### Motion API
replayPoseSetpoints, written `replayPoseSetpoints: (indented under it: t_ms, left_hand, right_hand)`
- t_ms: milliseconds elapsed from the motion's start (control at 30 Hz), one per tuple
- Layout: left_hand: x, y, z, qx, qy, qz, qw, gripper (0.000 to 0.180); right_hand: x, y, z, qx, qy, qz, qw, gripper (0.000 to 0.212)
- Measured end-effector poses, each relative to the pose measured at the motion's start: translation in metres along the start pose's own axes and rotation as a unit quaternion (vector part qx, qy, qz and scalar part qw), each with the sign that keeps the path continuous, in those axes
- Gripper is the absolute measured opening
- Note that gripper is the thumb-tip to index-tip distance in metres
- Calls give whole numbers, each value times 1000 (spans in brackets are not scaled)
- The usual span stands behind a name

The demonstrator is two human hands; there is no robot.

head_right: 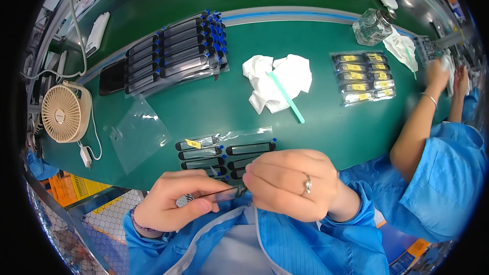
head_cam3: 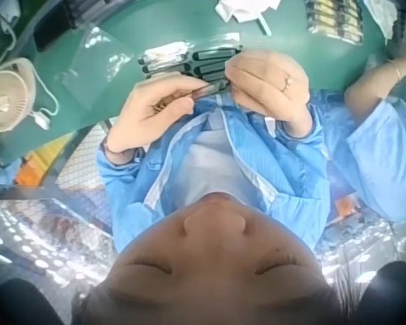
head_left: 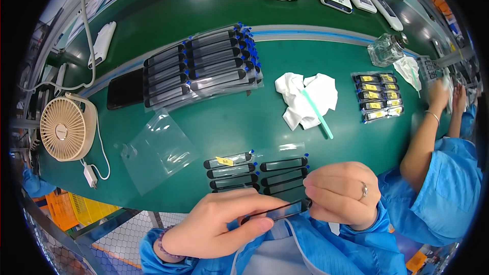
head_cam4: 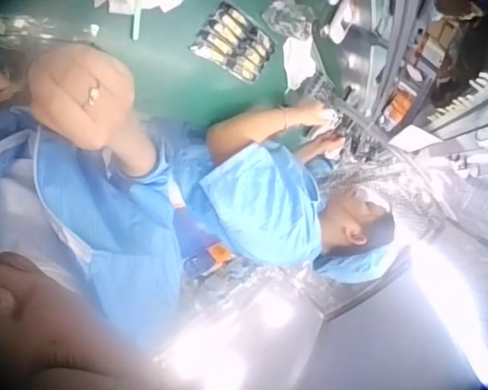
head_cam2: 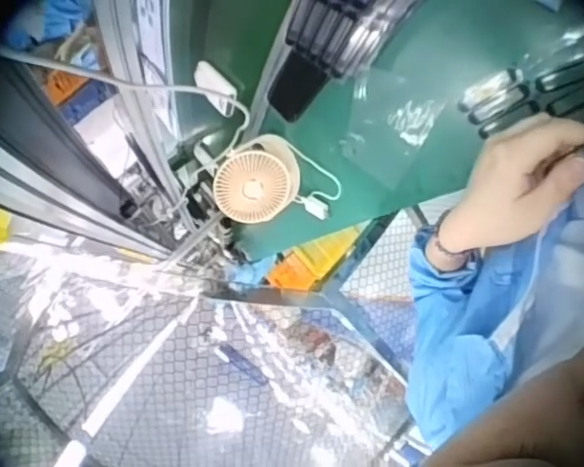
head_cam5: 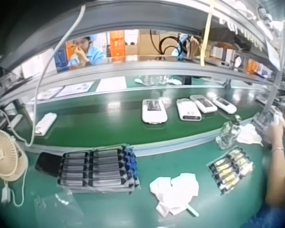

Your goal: The person cleans a white electronic device with a swab and a cloth, then attaches small black plastic components to it by hand.

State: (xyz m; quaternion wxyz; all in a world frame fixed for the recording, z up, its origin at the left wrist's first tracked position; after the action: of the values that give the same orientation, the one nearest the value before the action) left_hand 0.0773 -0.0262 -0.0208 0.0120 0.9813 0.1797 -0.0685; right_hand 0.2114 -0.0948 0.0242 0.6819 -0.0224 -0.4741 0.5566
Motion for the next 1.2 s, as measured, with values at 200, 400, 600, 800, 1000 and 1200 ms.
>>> replayPoseSetpoints:
  t_ms: [200, 400, 600, 800, 1000, 1200]
  left_hand:
    - [9, 2, 0, 165, -6, -27, 986, 29]
    - [30, 19, -13, 550, 194, -132, 801, 38]
    - [43, 26, -6, 607, 216, -101, 758, 36]
    - [46, 16, 15, 588, 192, -119, 777, 35]
    - [53, -3, 33, 467, 153, -145, 859, 28]
    - [54, -3, 38, 478, 143, -161, 852, 28]
  right_hand:
    - [-18, -10, -30, -1, 113, -58, 992, 21]
    - [-48, 18, -72, 267, 389, 44, 881, 14]
    - [-50, 11, -84, 223, 437, 76, 868, 10]
    - [-42, 19, -82, 76, 342, 61, 934, 14]
    - [-41, 28, -74, -67, 281, 89, 953, 25]
    - [-41, 33, -63, -167, 165, 55, 970, 23]
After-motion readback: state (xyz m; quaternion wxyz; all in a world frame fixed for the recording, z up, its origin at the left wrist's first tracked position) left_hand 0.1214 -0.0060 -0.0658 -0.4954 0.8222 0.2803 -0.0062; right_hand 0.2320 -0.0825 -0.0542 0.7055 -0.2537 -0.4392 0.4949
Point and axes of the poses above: each hand's wrist, its own x-axis towards the middle knuckle, its own y-axis out of the palm, z = x × y, the point moved 7 cm from there along x, towards the middle knuckle, and after that the axes turned 5 degrees about y, right-handed, at the moved point
